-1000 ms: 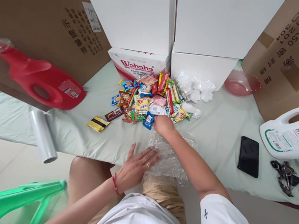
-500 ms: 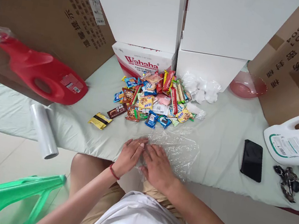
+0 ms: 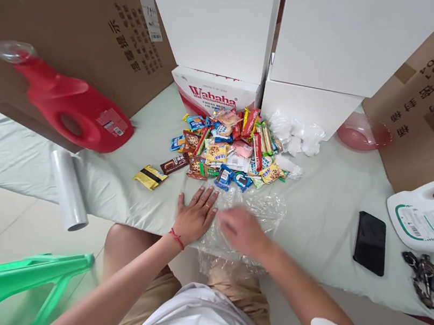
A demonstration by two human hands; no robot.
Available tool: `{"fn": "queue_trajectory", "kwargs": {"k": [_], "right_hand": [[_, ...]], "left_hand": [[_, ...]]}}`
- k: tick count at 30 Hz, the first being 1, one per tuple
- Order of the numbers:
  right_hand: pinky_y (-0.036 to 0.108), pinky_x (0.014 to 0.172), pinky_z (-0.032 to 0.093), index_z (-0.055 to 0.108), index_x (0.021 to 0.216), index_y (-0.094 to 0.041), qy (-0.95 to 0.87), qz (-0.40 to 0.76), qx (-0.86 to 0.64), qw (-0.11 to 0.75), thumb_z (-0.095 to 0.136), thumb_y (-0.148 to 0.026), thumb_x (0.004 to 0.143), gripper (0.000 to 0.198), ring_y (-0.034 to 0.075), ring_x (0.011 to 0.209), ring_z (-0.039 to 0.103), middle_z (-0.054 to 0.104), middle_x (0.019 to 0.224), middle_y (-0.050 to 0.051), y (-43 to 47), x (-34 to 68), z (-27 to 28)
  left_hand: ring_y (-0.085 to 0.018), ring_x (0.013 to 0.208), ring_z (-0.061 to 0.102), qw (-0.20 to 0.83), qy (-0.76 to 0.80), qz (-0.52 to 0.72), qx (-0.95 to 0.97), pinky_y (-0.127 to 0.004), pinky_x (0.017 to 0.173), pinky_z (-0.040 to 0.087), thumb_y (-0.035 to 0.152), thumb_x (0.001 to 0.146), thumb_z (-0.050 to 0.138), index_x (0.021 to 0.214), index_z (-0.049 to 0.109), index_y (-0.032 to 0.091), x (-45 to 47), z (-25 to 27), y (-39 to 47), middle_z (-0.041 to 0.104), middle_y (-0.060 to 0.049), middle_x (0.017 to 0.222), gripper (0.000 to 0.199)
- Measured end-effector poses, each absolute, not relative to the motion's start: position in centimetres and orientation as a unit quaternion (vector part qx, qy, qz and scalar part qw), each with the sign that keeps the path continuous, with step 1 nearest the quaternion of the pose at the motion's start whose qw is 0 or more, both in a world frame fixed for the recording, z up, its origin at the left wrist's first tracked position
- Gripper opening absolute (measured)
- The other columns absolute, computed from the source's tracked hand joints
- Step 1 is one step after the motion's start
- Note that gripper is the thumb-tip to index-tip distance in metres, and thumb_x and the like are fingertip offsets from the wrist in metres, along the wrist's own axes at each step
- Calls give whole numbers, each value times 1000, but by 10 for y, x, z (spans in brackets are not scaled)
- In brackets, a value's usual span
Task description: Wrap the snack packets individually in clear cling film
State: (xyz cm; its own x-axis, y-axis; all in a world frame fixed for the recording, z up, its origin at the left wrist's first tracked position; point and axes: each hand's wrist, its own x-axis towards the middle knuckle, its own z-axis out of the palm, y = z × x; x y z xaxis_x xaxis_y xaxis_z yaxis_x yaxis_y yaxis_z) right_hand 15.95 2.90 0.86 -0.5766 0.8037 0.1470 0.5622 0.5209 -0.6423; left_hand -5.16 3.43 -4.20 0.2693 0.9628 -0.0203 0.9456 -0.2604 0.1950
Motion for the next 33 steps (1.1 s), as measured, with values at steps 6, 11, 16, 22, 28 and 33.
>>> {"fn": "queue_trajectory", "kwargs": {"k": [6, 11, 16, 22, 28, 33], "right_hand": [[44, 98, 42, 71, 118, -16, -847, 3, -504, 168, 47, -20, 99, 30, 32, 119, 49, 66, 116, 16, 199, 143, 66], [57, 106, 32, 66, 125, -10, -868, -47, -477, 131, 45, -26, 103, 35, 36, 128, 37, 55, 134, 21, 261, 103, 67], [49, 103, 36, 69, 122, -14, -819, -4, -517, 250, 43, -33, 105, 37, 33, 118, 46, 62, 118, 15, 237, 120, 76], [27, 62, 39, 72, 97, -19, -730, 346, -517, 282, 51, -56, 96, 43, 17, 67, 51, 60, 74, 0, 131, 195, 60], [24, 52, 34, 65, 85, -19, -637, 533, -517, 205, 49, -63, 92, 48, 13, 55, 45, 60, 69, -2, 45, 187, 6], [27, 56, 39, 67, 84, -20, -656, 371, -649, 104, 38, -53, 100, 47, 17, 57, 55, 64, 66, 3, 13, 183, -4]], "left_hand": [[-27, 156, 25, 92, 610, 39, 786, -71, 121, 4, 43, 105, 27, 159, 33, 31, -49, -39, 35, 31, -7, 167, 56], [-27, 156, 23, 102, 613, 40, 783, -69, 122, 4, 45, 104, 28, 159, 33, 33, -51, -37, 35, 32, -5, 167, 56], [-27, 156, 24, 111, 613, 57, 781, -68, 122, 3, 46, 104, 28, 159, 34, 34, -52, -37, 34, 32, -5, 167, 56], [-29, 156, 23, 119, 603, 71, 786, -70, 122, 2, 50, 104, 28, 159, 34, 33, -54, -36, 33, 31, -5, 167, 58], [-26, 157, 22, 113, 603, 75, 786, -69, 123, 0, 45, 105, 25, 159, 32, 34, -53, -40, 34, 30, -4, 167, 56], [-28, 156, 24, 97, 605, 84, 786, -71, 122, 3, 47, 105, 26, 159, 32, 33, -53, -45, 34, 31, -3, 167, 57]]}}
